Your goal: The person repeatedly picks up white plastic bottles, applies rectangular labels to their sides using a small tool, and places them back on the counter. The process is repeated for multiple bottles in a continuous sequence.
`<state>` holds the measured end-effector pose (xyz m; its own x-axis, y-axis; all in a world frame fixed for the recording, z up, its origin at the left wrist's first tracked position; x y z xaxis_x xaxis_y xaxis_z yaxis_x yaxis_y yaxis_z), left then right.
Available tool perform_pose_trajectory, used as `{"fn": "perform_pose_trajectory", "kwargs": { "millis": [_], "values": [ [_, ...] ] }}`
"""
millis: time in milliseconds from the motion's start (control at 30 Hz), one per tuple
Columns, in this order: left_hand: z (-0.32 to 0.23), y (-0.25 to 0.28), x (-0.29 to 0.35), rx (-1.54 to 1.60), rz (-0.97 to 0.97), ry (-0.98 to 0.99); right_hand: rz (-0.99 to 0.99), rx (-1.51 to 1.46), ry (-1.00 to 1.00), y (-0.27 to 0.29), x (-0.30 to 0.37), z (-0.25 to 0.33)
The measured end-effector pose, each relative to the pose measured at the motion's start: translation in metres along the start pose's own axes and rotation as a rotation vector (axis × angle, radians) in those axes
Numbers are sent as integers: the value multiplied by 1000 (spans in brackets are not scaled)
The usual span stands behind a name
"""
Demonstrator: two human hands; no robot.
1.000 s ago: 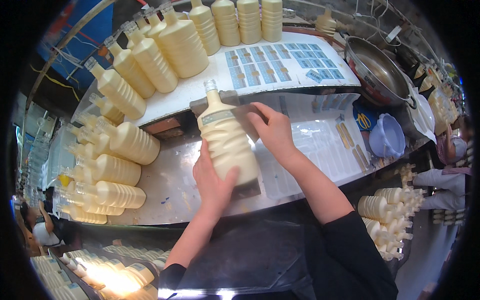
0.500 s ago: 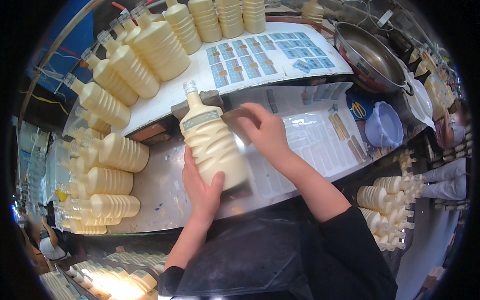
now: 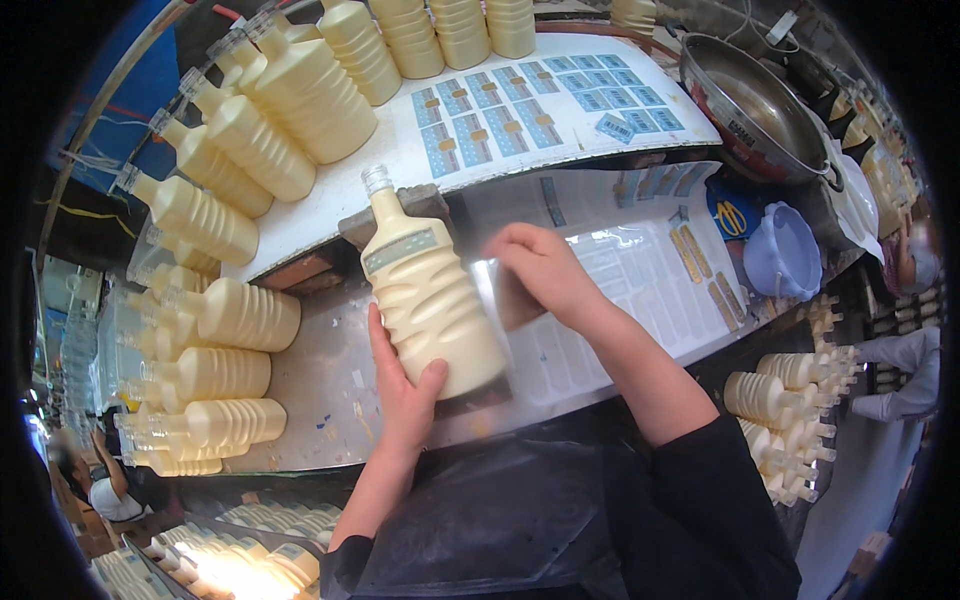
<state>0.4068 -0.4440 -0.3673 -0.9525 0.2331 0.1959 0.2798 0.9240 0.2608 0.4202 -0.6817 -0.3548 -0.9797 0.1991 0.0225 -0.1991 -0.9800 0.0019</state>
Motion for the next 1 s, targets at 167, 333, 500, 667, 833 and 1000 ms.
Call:
{"fn": "perform_pose_trajectory", "kwargs": {
  "millis": [167,333,500,667,833,1000],
  "values": [
    [-19,10,-13,107,-85,-49,36,115,181,-21,-21,24],
    [-35,18,-53,382,-66,100,147,305,97,-44,-37,32],
    [-25,13,-86,412,-6,169,117,-23,120,-45,-51,4],
    [-11,9,-89,621,46,220,179,-277,0,-45,-43,-2],
    [-15,2,-79,571,66,253,148,-222,99,-50,-39,1],
    [-10,8,-79,501,91,188,196,-408,-111,-49,-33,-6]
  ]
}}
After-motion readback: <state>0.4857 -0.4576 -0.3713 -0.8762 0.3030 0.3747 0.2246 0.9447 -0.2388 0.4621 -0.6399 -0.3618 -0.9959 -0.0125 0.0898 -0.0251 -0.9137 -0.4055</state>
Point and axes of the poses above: each hand's wrist, its own x-axis away from the middle knuckle, its own y-axis out of the back of the hand, z = x × y, the point moved 9 cm from there along -x, towards the middle knuckle, and after that the axes turned 12 degrees about y, right-handed, at the moved point
